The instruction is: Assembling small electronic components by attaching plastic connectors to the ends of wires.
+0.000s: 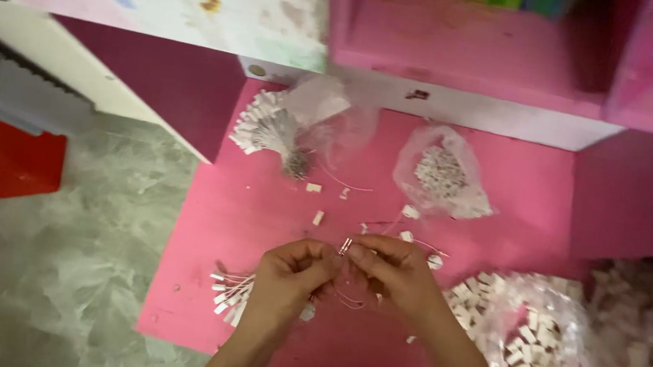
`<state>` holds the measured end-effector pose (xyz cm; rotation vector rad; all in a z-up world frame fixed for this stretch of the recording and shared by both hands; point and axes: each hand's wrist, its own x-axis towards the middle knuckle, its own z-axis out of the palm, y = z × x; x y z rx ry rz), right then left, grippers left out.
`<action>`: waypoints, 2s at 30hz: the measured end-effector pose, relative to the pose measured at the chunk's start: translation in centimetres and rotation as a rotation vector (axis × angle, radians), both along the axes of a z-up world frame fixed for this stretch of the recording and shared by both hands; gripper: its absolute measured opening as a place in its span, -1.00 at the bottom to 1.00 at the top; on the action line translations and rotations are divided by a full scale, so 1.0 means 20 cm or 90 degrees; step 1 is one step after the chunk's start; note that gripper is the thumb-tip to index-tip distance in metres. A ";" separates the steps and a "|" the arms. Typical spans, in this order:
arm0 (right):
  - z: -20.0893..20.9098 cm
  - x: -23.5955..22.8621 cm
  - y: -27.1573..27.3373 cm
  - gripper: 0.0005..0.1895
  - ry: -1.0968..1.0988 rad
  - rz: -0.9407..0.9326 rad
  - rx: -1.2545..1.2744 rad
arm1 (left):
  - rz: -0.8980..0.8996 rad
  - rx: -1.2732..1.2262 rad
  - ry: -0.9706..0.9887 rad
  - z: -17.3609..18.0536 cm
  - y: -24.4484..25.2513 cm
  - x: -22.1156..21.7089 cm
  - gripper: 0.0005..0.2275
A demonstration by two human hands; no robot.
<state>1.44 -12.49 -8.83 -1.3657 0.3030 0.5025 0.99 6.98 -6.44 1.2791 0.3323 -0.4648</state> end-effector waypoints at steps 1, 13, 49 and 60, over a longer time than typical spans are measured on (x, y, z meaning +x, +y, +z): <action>0.02 -0.03 -0.01 -0.81 0.001 -0.010 -0.001 | -0.010 -0.001 0.001 0.01 -0.02 0.00 -0.92; 0.11 -0.26 -0.13 -0.70 -0.041 -0.129 0.026 | -0.153 0.032 0.062 0.07 -0.15 -0.06 -0.92; 0.26 -0.34 -0.25 -0.75 -0.076 -0.041 -0.027 | -0.255 -0.048 0.072 0.10 -0.18 -0.01 -0.91; 0.12 -0.36 -0.20 -0.79 -0.097 -0.057 -0.007 | -0.327 0.120 0.070 0.12 -0.20 0.02 -0.88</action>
